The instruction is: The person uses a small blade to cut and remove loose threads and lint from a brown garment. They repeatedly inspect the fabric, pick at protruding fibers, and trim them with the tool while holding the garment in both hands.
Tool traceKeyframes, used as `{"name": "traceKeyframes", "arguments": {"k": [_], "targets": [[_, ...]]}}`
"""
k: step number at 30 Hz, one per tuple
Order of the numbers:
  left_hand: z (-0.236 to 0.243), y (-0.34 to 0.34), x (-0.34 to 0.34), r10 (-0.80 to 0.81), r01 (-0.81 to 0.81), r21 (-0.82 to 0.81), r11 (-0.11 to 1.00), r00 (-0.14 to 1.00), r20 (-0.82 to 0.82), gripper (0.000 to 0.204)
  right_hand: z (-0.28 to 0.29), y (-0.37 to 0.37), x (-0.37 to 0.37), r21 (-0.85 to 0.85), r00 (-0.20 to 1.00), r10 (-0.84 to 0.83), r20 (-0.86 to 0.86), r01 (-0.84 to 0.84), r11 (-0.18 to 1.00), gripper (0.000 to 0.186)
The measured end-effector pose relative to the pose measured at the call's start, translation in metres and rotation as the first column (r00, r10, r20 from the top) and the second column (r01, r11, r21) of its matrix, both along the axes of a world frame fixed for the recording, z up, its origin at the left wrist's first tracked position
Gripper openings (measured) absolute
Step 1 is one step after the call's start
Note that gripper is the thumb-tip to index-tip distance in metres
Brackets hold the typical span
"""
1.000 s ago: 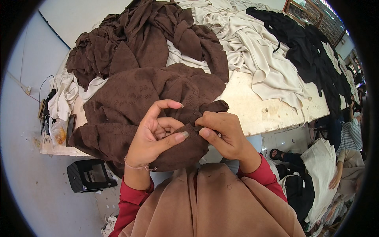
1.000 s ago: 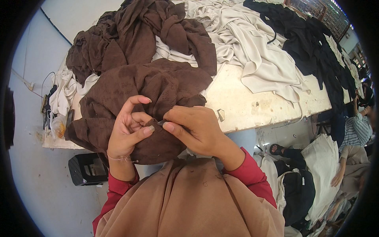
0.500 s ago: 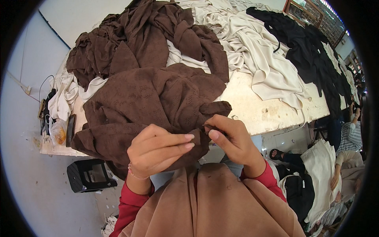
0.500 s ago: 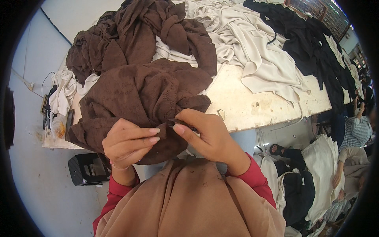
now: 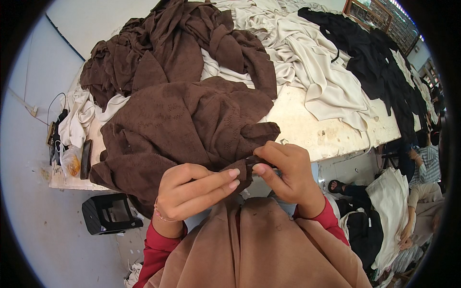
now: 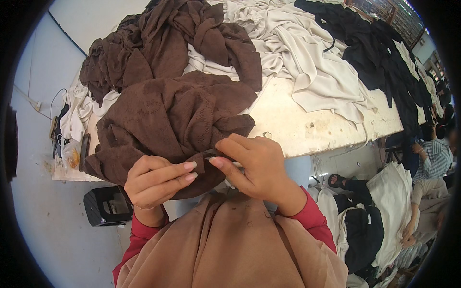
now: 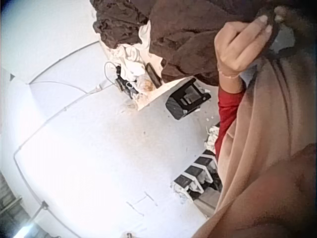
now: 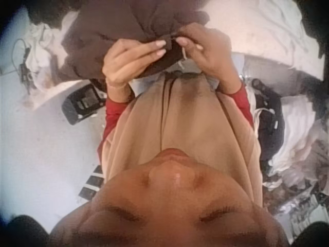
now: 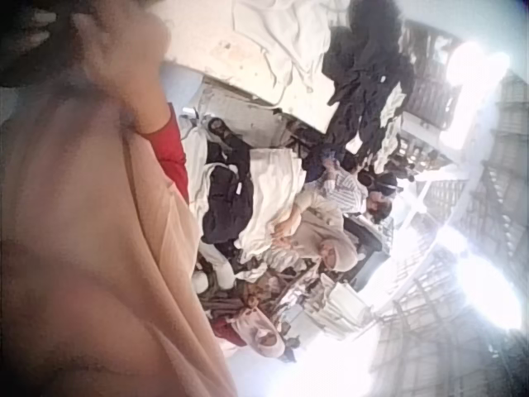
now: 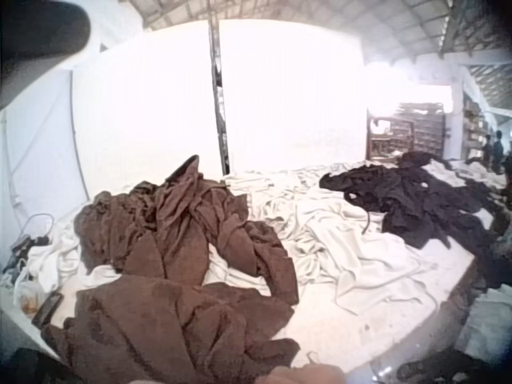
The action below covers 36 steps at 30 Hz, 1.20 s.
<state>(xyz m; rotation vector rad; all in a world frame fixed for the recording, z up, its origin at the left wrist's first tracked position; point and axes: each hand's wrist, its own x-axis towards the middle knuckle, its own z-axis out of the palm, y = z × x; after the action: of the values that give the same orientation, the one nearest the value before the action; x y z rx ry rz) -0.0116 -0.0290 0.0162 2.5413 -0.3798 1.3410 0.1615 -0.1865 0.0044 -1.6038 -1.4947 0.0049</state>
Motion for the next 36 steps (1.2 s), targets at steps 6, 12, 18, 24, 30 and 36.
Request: {"name": "traceKeyframes", "arguments": {"k": [6,12,18,24,30,36], "targets": [[0.000,-0.001,0.000,0.001,-0.001,-0.001,1.000,1.000,-0.018,0.021,0.003,-0.001,0.000,-0.009,0.999,-0.007,0.046,0.007,1.000,0.016],[0.003,-0.002,0.001,0.008,-0.008,-0.002,1.000,1.000,-0.017,0.020,0.001,0.002,-0.003,-0.001,0.990,-0.058,0.125,0.058,0.998,0.016],[0.001,0.006,0.002,0.163,-0.177,-0.360,0.916,0.984,-0.068,0.020,-0.005,0.005,0.019,0.018,0.994,0.005,-0.109,-0.003,1.000,0.018],[-0.010,0.039,0.009,0.258,-0.293,-0.588,0.754,0.955,-0.146,0.021,-0.033,0.011,0.057,-0.194,0.979,0.119,-0.166,-0.150,0.969,0.031],[-0.011,0.040,0.012,0.440,-0.505,-0.317,0.803,0.860,-0.258,0.024,-0.049,0.012,0.073,-0.135,0.895,0.243,-0.375,-0.312,0.940,0.025],[-0.002,0.006,0.031,0.288,-0.323,-0.135,0.937,0.931,-0.225,0.021,-0.029,0.017,0.064,-0.061,0.877,0.339,-0.340,-0.380,0.923,0.025]]}}
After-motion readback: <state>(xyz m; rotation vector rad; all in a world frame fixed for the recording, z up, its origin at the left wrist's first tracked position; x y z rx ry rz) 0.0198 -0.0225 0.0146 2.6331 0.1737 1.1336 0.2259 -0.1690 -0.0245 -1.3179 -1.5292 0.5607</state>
